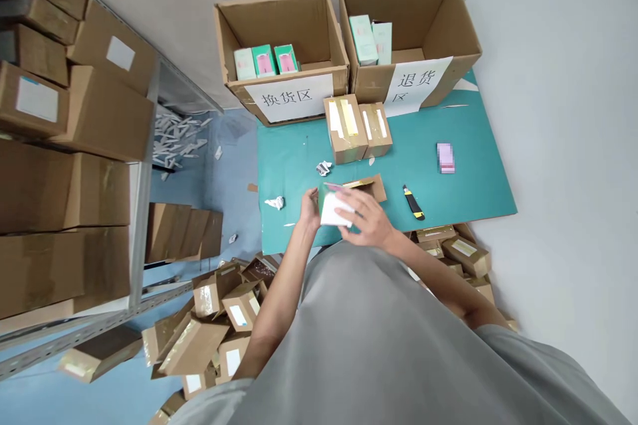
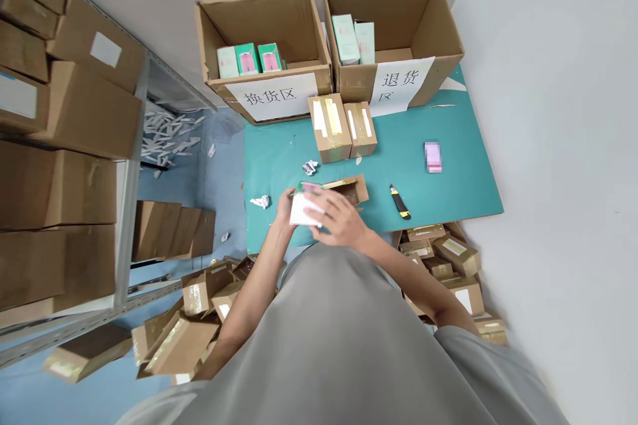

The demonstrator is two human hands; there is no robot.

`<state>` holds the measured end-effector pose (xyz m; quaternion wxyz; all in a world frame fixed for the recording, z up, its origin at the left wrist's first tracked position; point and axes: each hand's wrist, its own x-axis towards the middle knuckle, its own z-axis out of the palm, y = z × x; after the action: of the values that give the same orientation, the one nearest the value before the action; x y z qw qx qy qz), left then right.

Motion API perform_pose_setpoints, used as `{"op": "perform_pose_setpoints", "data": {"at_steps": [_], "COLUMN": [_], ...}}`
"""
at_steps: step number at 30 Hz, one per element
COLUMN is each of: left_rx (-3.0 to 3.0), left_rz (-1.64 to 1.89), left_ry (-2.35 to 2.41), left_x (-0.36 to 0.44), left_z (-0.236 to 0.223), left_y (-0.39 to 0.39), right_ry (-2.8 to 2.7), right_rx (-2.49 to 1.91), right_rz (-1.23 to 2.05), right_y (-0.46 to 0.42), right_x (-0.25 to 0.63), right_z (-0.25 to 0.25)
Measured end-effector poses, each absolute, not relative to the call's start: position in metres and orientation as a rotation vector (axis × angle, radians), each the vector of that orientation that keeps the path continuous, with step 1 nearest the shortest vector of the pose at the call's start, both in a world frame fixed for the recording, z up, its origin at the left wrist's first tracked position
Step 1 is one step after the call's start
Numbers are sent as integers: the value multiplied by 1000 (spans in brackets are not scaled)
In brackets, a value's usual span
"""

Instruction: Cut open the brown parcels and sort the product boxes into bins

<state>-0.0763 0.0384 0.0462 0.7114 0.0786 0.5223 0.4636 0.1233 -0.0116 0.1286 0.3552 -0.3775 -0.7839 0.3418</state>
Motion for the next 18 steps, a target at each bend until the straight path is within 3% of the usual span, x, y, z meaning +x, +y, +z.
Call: {"op": "perform_pose_setpoints", "data": {"at_steps": [6,12,18], "left_rx": [-65,483,1078], "left_rz": [959,1112,1308], "left_ry": [1125,1237,1365], "left_x": [-70,-79,-91], "left_z": [65,83,128], "left_y": [13,16,71], "right_ry": [-1388,-1044,-715], "right_rx": [-1215,-1429,-1476], "right_rz": [885,1136,1631], "right_y": [83,119,83], "right_x": [162,178,150], "right_z": [109,65,71]}}
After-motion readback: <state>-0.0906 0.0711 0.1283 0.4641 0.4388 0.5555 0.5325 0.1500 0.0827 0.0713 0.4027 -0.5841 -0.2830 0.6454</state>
